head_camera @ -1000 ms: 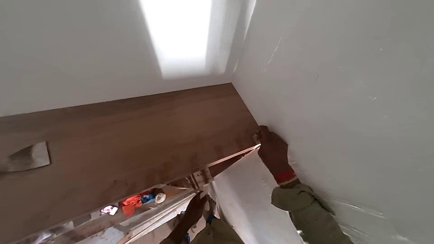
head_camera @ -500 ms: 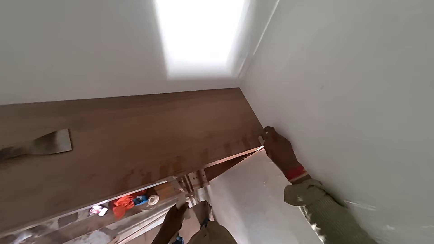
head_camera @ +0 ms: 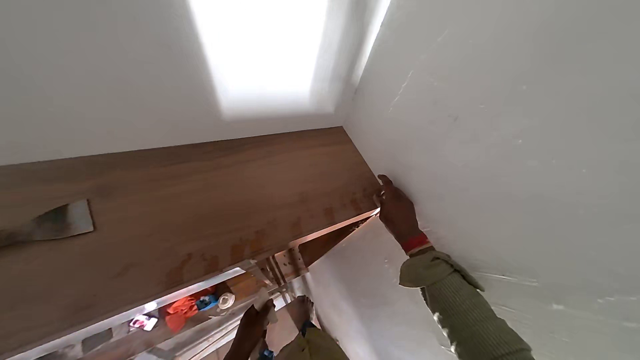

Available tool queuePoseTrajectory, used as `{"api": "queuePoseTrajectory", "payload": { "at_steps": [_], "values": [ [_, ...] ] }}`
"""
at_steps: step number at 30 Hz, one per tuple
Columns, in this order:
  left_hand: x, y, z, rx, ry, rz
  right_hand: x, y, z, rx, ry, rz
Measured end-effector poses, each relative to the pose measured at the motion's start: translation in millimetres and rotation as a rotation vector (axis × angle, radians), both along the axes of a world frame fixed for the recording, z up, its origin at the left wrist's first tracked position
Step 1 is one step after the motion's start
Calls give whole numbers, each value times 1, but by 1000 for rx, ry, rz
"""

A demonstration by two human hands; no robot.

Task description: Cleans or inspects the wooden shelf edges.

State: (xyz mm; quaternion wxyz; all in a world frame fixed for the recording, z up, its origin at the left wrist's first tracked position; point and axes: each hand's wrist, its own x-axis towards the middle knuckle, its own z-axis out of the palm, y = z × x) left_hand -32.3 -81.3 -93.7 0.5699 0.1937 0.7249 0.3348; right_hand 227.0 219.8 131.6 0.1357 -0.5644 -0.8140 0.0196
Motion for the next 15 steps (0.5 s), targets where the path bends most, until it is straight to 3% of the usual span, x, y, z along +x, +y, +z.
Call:
{"api": "queuePoseTrajectory", "payload": {
  "at_steps": [10, 15],
  "values": [
    [2, -19, -11, -7, -31, 25, -3, -3, 5, -60, 103, -25],
    [-4, -33, -17, 3, -26, 92, -11, -1, 1, 5, -7, -74]
  ]
}}
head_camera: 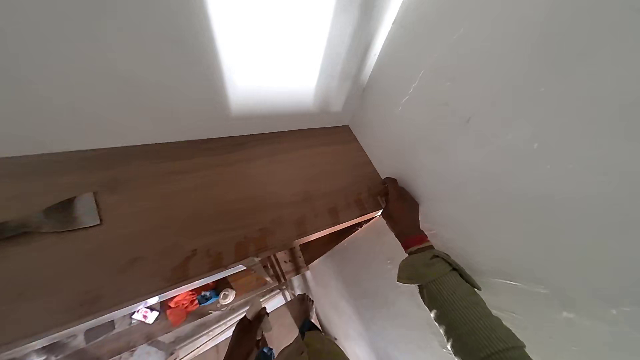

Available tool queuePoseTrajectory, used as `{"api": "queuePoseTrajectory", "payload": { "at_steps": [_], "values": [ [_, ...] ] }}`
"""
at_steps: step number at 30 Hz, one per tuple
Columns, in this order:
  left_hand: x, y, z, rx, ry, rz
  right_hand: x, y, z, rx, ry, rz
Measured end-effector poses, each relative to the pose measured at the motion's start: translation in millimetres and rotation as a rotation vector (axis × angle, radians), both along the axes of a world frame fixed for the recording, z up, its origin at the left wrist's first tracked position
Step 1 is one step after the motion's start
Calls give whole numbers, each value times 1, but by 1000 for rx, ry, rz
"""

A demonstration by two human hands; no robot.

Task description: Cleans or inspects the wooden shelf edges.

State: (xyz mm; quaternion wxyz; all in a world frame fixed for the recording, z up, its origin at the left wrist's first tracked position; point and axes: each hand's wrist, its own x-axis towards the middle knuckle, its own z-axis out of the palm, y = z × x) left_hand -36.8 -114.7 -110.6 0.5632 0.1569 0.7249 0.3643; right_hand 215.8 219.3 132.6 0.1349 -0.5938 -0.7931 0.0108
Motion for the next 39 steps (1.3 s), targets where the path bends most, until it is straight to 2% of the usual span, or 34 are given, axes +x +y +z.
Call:
{"api": "queuePoseTrajectory", "payload": {
  "at_steps": [3, 11, 16, 21, 24, 28, 31, 34, 36, 39],
  "values": [
    [-2, 0, 2, -41, -8, 10, 4, 1, -5, 112, -57, 139],
    [-2, 3, -1, -18, 31, -16, -6, -1, 19, -41, -378, 283],
    [-6, 5, 9, -13, 38, 4, 15, -2, 19, -1, -233, 349],
    [-18, -12, 2, -46, 47, 64, 33, -2, 7, 85, -83, 402],
    [-24, -18, 4, -104, 53, 69, 29, 4, 2, 39, -92, 372],
    [-29, -21, 1, -81, 28, 54, 25, 1, 10, 23, -103, 360],
    [-35, -18, 3, -69, 41, 70, 31, -18, 27, -144, -137, 232],
    [-38, -19, 7, -87, 61, 88, 46, -39, -4, 78, -34, 228],
    [-40, -20, 9, -97, 78, 56, 48, -52, -14, 73, -4, 162],
    [-43, -25, -1, -109, 78, 41, 49, -68, -38, -80, 29, 25]
  ]
}}
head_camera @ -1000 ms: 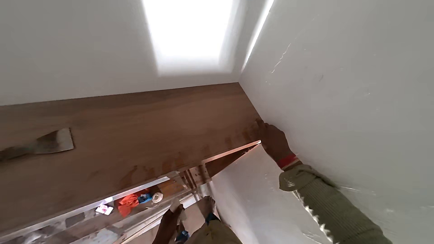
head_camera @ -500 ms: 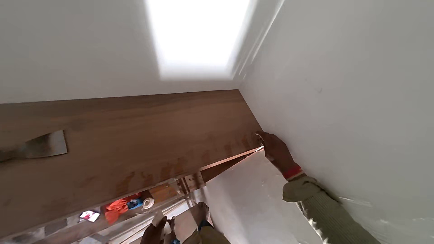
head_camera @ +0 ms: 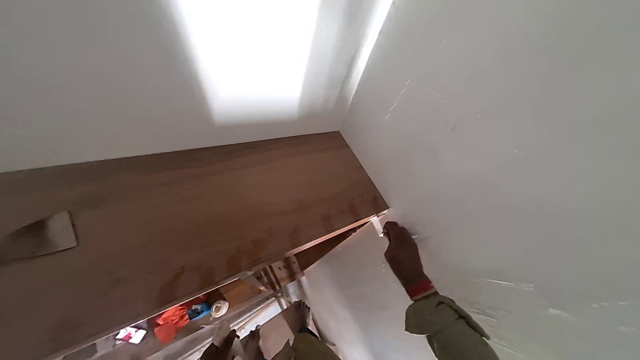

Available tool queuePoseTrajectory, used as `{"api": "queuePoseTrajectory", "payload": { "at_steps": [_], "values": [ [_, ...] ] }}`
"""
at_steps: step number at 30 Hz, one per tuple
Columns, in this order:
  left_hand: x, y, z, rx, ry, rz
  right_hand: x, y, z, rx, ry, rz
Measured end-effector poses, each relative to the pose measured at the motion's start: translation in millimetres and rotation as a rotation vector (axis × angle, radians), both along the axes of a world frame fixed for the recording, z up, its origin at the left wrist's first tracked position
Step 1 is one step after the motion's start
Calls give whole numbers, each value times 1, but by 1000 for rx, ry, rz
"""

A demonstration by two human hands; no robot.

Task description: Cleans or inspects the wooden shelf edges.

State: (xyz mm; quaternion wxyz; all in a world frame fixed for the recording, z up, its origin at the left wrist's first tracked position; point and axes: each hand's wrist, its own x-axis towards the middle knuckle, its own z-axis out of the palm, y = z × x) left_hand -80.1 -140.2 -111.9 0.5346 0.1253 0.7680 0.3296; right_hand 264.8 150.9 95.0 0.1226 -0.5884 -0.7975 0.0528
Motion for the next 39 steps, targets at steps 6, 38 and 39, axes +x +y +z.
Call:
{"api": "queuePoseTrajectory", "payload": {
  "at_steps": [6, 38, 39],
  "values": [
    [15, 15, 24, -18, -52, -154, -36, -13, -59, -178, 191, -263],
    [9, 42, 164, 644, 264, 199, -222, -124, -62, 138, 786, 375],
    [7, 42, 165, 640, 244, 199, -225, -123, -65, 187, 783, 373]
  ]
}}
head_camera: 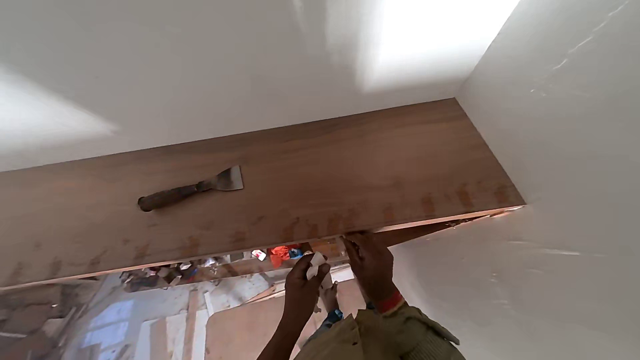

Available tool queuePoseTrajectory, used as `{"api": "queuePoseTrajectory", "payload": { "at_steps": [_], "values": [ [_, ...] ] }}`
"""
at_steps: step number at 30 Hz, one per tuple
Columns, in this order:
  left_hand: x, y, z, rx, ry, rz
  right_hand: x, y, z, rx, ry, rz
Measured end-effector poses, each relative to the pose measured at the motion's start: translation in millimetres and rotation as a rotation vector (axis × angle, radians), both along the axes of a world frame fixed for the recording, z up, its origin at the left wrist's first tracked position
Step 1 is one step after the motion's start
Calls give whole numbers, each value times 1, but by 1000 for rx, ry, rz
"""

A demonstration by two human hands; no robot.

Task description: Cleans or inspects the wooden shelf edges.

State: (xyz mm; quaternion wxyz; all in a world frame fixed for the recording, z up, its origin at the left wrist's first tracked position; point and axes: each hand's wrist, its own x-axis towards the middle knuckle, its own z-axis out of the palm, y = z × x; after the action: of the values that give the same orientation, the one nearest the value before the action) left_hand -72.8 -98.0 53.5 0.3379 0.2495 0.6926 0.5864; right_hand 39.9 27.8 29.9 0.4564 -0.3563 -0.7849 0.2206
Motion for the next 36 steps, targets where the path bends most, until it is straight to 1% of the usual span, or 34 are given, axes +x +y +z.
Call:
{"api": "queuePoseTrajectory", "payload": {
  "at_steps": [2, 7, 11, 15, 17, 19, 21, 23, 26, 27, 29, 31, 33, 36],
  "values": [
    [-3, -2, 2, -6, -39, -12, -2, -1, -2, 29, 14, -9],
    [-12, -3, 4, -5, -158, -69, -4, -8, -8, -13, 76, 53],
    [-9, 14, 13, -57, -238, -87, -6, -18, -9, -130, 135, 85],
    [-4, 33, 21, -59, -338, -23, -10, -28, -11, -165, 99, 57],
    [-4, 37, 19, -72, -347, -3, -11, -32, -17, -126, 110, 41],
    [-4, 39, 16, -103, -310, 11, -10, -36, -22, -113, 118, 55],
    [-6, 39, 14, -150, -264, 26, -9, -43, -24, -144, 111, 84],
    [-8, 34, 8, -153, -227, 13, -9, -51, -28, -187, 102, 119],
    [-14, 14, -13, -202, -209, -21, -5, -70, -38, -335, 100, 166],
    [-17, 8, -20, -234, -222, -20, -3, -74, -35, -419, 129, 143],
    [-25, -4, -34, -300, -266, 4, 1, -78, -30, -617, 232, 15],
    [-30, -18, -47, -355, -262, 30, 5, -68, -32, -804, 328, -95],
    [-33, -31, -55, -362, -220, 46, 3, -51, -28, -950, 400, -142],
    [-35, -42, -58, -266, -185, 49, -9, -27, -23, -1006, 475, -86]
  ]
}}
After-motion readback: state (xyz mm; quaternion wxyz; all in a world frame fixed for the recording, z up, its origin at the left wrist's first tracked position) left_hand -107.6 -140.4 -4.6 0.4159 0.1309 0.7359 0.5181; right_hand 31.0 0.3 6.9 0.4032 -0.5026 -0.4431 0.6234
